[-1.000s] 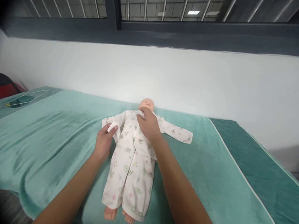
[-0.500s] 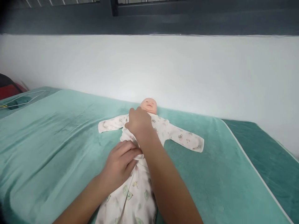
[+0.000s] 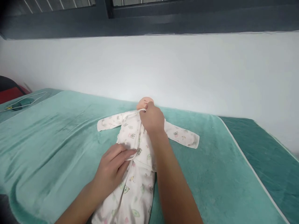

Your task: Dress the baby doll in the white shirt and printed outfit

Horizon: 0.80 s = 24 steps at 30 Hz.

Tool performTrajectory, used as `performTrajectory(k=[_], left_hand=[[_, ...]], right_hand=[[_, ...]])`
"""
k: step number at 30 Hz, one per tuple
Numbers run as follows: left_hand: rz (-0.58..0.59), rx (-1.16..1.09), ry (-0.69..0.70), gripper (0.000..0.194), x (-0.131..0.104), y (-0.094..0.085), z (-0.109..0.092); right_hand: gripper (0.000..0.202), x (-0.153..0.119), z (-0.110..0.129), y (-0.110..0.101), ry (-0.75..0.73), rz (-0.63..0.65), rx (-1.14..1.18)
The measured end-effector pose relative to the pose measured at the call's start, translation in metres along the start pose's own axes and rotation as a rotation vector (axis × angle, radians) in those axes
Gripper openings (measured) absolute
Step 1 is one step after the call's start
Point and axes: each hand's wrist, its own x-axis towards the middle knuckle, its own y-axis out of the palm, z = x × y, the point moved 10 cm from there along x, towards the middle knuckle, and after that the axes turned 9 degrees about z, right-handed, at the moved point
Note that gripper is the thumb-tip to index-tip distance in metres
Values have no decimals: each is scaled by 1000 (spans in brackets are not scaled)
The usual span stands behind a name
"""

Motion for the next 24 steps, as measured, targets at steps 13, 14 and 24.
performTrajectory(k=[13,14,24], left_hand=[[-107,-235,-397,19,-46,-14,49],[-110,-254,-408,20,-45,-15,52],[-98,-327,-398,19,95,-13,106]], right_hand=[[17,1,-29,0,-36,-74,322],[16,0,-30,-1,-32,-76,306],[33,-13,-7,10,-21,-14,32]])
